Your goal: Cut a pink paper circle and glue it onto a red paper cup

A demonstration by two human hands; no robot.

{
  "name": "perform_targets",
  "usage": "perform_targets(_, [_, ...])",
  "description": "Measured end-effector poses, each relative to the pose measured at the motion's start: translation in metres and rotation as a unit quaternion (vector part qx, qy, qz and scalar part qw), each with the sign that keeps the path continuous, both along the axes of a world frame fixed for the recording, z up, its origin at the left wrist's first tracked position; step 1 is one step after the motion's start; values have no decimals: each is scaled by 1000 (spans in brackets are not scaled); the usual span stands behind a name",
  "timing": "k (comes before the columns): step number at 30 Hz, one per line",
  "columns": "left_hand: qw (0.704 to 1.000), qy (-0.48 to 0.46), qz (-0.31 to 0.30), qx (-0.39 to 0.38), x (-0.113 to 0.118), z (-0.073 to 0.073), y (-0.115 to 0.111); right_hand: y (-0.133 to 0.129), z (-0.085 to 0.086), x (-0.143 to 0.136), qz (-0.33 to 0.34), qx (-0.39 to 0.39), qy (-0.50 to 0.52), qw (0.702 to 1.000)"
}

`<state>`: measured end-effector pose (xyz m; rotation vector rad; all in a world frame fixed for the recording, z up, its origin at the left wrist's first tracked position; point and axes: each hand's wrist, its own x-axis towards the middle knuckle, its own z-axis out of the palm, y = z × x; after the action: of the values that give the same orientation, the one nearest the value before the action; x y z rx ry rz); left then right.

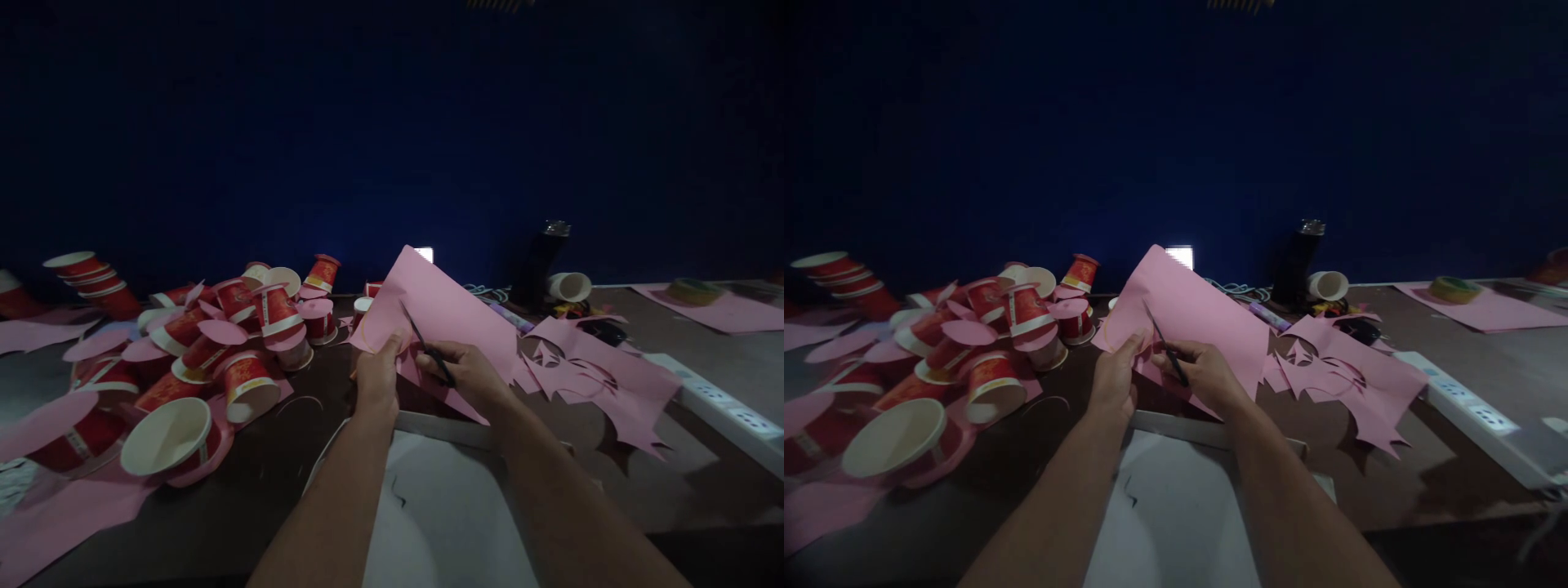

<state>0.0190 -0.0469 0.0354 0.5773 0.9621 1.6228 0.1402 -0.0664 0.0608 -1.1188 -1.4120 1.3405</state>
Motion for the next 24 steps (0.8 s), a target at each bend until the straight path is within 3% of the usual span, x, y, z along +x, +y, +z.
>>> perform_targets(15, [999,-16,14,41,-2,4,0,-1,4,4,-8,6,-43,999])
perform_targets(24, [998,20,40,50,-5,-4,5,3,-2,8,-3,2,-53,999])
